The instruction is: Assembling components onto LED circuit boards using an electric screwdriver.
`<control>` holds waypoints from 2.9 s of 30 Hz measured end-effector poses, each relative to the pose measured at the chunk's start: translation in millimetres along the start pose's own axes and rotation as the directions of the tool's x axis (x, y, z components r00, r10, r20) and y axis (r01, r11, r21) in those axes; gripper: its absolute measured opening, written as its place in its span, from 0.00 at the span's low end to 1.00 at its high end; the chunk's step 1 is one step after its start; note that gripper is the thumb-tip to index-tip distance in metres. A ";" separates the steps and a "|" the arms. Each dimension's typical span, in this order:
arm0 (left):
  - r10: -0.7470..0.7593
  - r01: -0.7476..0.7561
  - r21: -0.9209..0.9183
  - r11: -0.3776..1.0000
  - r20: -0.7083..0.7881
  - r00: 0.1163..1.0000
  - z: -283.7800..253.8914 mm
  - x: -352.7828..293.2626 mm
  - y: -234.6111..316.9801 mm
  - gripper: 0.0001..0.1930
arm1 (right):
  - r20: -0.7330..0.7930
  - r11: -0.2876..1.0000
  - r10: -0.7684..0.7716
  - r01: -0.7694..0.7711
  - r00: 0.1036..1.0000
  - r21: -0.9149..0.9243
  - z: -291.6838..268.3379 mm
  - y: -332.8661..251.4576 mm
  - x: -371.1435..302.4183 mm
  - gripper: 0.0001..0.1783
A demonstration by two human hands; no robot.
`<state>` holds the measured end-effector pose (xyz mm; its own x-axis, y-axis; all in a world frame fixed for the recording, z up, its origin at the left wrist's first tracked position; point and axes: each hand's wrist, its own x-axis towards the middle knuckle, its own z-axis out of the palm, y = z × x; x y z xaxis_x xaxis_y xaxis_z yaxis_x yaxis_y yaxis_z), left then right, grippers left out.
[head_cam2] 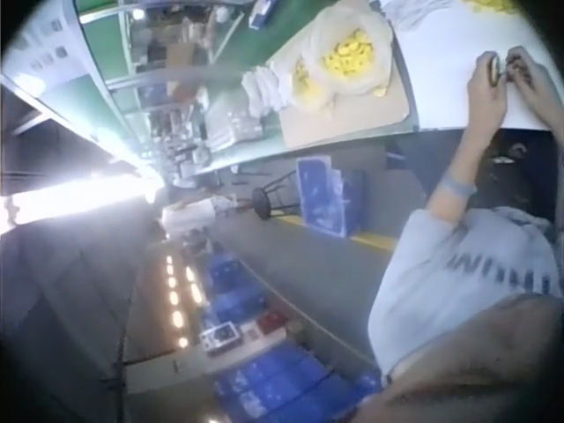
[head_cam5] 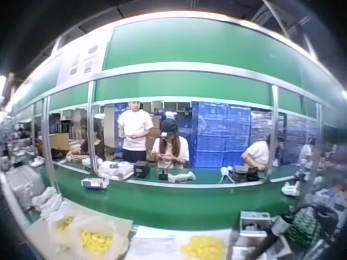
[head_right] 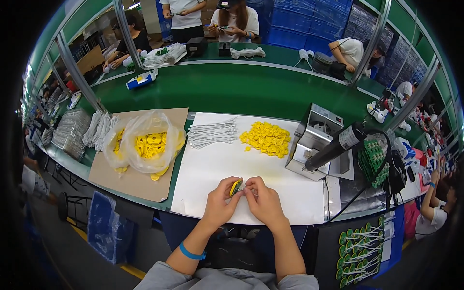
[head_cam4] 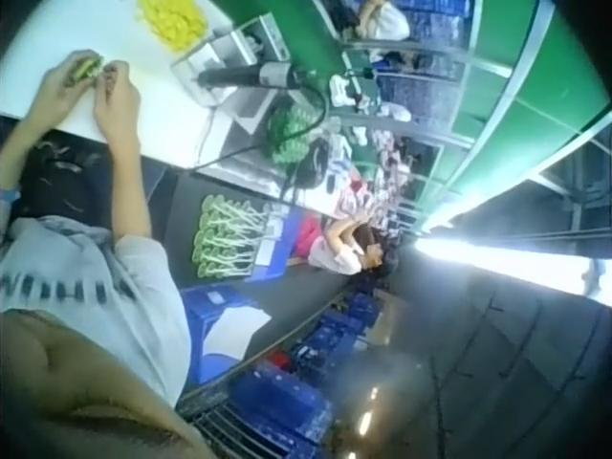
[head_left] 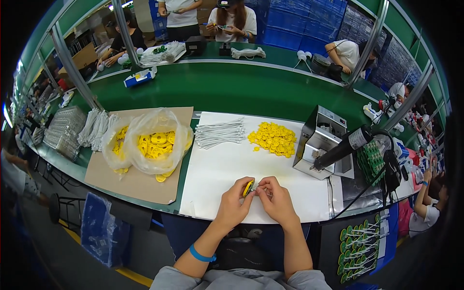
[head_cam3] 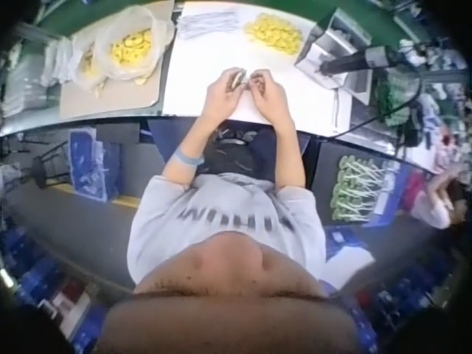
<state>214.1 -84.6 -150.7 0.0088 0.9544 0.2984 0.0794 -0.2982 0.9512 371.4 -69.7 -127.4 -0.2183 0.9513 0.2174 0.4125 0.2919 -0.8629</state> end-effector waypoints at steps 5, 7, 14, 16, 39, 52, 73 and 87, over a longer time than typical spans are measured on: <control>0.041 -0.044 0.121 0.992 0.024 0.999 -2.5 0.6 6.1 0.19 | -0.009 0.970 -0.053 0.050 0.999 -0.237 5.6 -5.5 -4.4 0.07; 0.039 -0.041 0.134 0.990 0.020 0.999 -2.8 0.3 6.4 0.19 | -0.026 0.969 -0.079 0.071 0.997 -0.237 7.7 -0.4 -4.6 0.07; 0.084 -0.086 0.045 0.995 0.025 0.996 2.3 3.6 10.2 0.21 | -0.075 0.927 -0.173 0.137 0.982 -0.349 1.5 -0.7 -2.4 0.06; 0.089 -0.090 0.087 0.992 0.018 0.996 2.5 1.8 12.4 0.22 | -0.072 0.870 -0.268 0.209 0.961 -0.447 5.0 1.3 -3.0 0.05; 0.012 0.025 -0.285 0.958 0.127 0.992 37.4 7.7 30.0 0.18 | -0.161 0.956 -0.190 0.145 0.968 -0.256 -58.0 -0.2 -21.4 0.13; -0.097 0.366 -0.613 0.700 0.426 0.899 98.8 -2.0 42.4 0.18 | -0.125 0.947 -0.177 0.134 0.976 -0.292 -128.0 15.0 -62.9 0.23; 0.023 0.078 -0.147 0.986 0.582 0.813 251.5 2.2 14.0 0.27 | -0.653 0.990 0.110 -0.144 0.749 0.001 -205.1 85.2 -195.5 0.12; 0.146 -0.294 0.135 0.946 0.632 0.761 264.3 10.6 0.9 0.15 | -0.692 0.471 0.678 -0.869 0.248 0.151 -295.2 159.2 -454.5 0.10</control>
<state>477.8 -70.6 -167.4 0.6480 0.6927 0.3167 0.2071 -0.5604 0.8019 797.4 -426.5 -229.0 0.8376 0.5018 -0.2159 0.2508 -0.7043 -0.6641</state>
